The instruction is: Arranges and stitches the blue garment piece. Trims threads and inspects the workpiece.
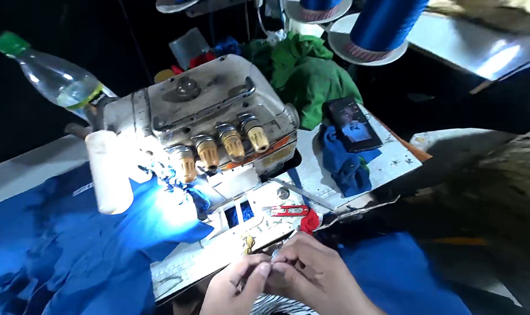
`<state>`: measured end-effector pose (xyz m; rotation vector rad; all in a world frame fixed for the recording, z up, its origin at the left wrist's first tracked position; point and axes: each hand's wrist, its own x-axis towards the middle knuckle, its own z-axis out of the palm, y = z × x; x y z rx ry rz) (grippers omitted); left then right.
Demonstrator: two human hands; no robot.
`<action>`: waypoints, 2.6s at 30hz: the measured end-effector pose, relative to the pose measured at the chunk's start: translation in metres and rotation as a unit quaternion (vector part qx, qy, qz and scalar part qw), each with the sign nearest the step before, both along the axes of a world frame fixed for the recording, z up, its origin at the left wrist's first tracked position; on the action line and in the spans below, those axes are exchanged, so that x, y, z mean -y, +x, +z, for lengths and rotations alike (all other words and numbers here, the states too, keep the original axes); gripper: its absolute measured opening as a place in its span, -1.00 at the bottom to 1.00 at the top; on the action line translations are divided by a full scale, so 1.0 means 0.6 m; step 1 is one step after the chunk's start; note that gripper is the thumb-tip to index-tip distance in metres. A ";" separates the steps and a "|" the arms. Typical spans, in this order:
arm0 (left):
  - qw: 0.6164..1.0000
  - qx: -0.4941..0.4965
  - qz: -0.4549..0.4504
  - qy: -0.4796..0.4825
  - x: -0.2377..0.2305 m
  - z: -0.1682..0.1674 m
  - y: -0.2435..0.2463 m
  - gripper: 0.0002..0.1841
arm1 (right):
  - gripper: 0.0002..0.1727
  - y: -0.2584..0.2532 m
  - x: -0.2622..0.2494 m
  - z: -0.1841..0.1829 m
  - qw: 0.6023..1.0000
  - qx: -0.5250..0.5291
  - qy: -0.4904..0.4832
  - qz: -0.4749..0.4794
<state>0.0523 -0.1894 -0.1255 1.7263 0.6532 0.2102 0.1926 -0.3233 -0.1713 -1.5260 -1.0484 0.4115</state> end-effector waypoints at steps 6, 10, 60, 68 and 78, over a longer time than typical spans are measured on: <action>0.926 -0.025 -0.041 -0.374 -0.029 0.004 -0.009 -0.67 | -0.87 0.010 0.008 0.008 0.980 0.190 0.034 0.047; 0.898 -0.051 -0.104 -0.424 -0.056 -0.020 -0.023 -0.87 | -0.82 0.017 0.015 0.017 0.959 0.267 0.032 0.089; 0.980 -0.009 0.100 -0.173 -0.002 -0.010 -0.017 -0.91 | -0.89 -0.048 -0.004 0.004 0.971 -0.221 -0.087 -0.034; 0.953 0.043 0.093 -0.286 -0.007 -0.017 -0.024 -0.89 | -0.89 -0.046 -0.006 0.005 0.965 -0.254 -0.054 -0.045; 0.986 0.060 0.068 -0.137 -0.007 -0.013 -0.031 -0.90 | -0.90 -0.067 -0.015 0.010 0.978 -0.201 0.010 -0.048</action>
